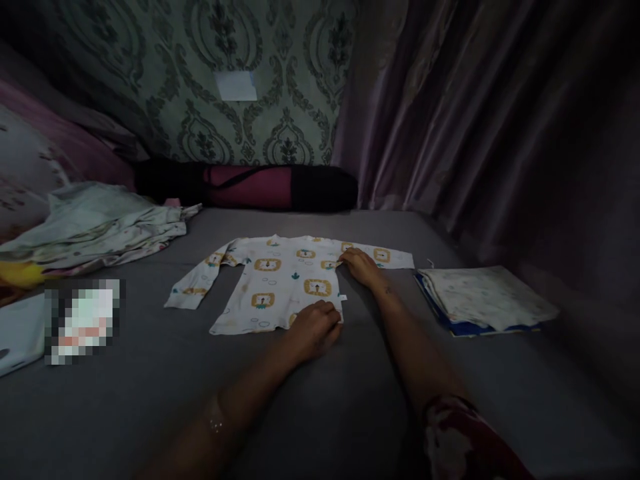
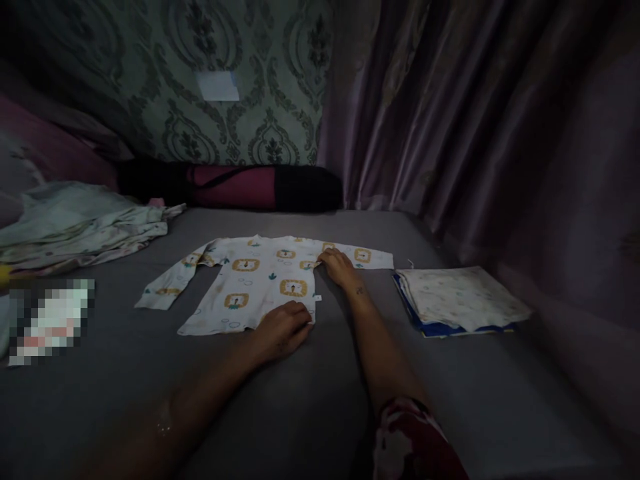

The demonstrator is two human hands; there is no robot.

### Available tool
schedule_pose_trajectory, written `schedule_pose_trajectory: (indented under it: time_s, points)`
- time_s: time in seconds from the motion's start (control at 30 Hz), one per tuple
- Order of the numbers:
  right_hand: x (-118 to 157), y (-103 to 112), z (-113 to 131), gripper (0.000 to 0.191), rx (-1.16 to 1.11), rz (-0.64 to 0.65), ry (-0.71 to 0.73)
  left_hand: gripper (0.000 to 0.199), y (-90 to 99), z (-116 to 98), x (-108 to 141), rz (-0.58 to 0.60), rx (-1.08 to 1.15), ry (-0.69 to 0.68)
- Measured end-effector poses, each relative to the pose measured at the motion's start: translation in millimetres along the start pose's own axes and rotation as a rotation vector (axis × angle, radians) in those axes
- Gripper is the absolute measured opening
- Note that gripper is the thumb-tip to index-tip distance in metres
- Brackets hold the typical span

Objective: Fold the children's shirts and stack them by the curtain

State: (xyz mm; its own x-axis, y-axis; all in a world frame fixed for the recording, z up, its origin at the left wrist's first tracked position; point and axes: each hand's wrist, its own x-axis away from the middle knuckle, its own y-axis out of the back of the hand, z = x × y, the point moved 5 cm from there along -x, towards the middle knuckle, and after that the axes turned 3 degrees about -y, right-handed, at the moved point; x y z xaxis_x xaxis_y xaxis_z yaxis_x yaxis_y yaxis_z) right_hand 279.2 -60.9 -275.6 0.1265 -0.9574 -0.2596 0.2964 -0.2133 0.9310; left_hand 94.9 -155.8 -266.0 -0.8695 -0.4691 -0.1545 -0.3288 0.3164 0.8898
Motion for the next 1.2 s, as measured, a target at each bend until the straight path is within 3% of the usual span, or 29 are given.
schedule_pose_trajectory:
  time_s: [0.13,0.3,0.43,0.53,0.7,0.87,1.07,1.2]
  points:
    - [1.7,-0.8,-3.2,0.035,0.077,-0.062,-0.025,0.014,2.9,6.3,0.0,-0.005,0.198,0.148]
    - [2.0,-1.4,-5.7,0.042,0.109,0.005,-0.088,0.016,2.8,-3.0,1.8,0.013,0.164,-0.041]
    - [-1.1,-0.2,17.0,0.043,0.149,0.016,-0.093,0.025,4.9,-5.0,3.4,0.005,0.181,-0.067]
    - [-0.8,-10.7,41.4,0.049,0.141,0.069,-0.070,0.027,17.1,4.4,3.2,-0.027,0.263,-0.019]
    - [5.8,-38.4,52.2,0.062,0.145,0.294,-0.111,0.028,57.6,56.8,11.5,-0.276,0.339,0.193]
    - [2.7,-40.8,45.4,0.062,0.194,0.340,-0.132,0.025,98.1,129.9,54.8,-0.446,0.127,0.566]
    - [-11.8,-34.9,44.5,0.058,0.195,0.445,-0.157,0.029,124.7,189.1,138.4,-0.313,-0.276,0.793]
    - [-25.0,-29.0,52.2,0.053,0.208,0.435,-0.153,0.034,129.0,209.1,176.4,-0.170,-0.314,0.824]
